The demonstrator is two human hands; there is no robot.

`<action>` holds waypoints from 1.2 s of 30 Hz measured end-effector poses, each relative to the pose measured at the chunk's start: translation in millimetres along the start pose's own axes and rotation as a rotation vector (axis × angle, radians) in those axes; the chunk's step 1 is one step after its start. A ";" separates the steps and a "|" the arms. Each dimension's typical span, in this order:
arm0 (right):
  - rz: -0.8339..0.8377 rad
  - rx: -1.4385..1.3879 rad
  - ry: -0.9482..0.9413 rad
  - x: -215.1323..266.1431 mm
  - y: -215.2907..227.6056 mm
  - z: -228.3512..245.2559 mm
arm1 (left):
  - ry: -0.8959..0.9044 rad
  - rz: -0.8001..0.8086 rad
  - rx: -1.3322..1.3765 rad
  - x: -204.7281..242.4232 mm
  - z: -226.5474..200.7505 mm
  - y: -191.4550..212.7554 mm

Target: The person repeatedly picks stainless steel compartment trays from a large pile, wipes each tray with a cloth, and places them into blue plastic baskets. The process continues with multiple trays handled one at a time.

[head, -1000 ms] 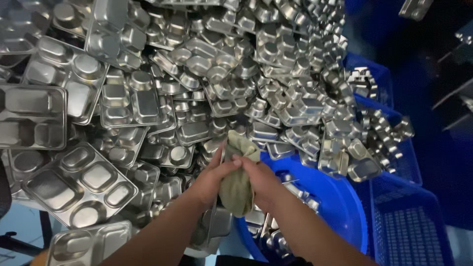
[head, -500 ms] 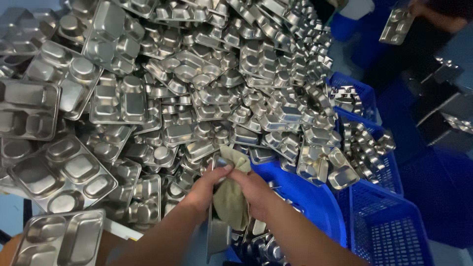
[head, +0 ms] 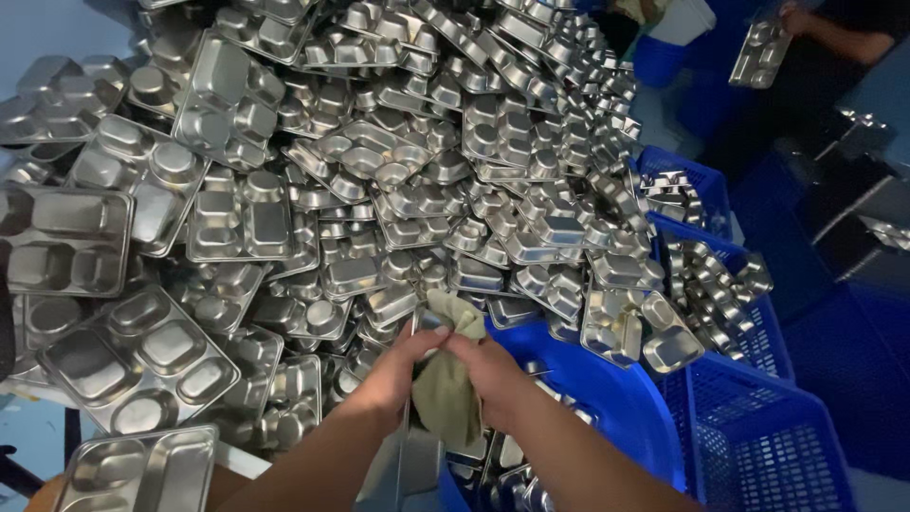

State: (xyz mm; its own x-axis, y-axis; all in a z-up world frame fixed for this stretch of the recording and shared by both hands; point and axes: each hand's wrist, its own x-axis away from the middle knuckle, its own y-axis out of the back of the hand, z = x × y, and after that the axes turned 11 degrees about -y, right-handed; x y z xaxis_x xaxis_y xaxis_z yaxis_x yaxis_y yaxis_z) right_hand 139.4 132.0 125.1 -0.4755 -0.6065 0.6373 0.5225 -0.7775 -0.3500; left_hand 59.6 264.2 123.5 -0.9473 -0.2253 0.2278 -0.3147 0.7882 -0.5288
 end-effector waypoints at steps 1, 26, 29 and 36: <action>0.024 -0.012 -0.004 -1.7 0.6 -1.1 | -0.010 0.013 0.009 -1.1 0.9 1.1; -0.023 -0.030 -0.044 2.5 2.0 3.6 | 0.065 0.005 -0.097 -10.4 -1.0 2.0; -0.036 -0.015 -0.056 4.9 2.4 2.3 | 0.090 -0.029 -0.093 -10.2 3.3 5.1; -0.046 0.004 -0.088 -1.3 2.2 0.3 | 0.008 0.056 -0.024 -10.2 3.7 5.8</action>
State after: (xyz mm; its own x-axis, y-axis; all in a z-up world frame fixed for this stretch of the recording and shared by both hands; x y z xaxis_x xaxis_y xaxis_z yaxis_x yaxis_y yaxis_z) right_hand 141.4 131.1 123.7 -0.4349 -0.5530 0.7107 0.5046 -0.8033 -0.3163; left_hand 67.3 269.0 115.0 -0.9628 -0.1758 0.2053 -0.2596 0.8128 -0.5215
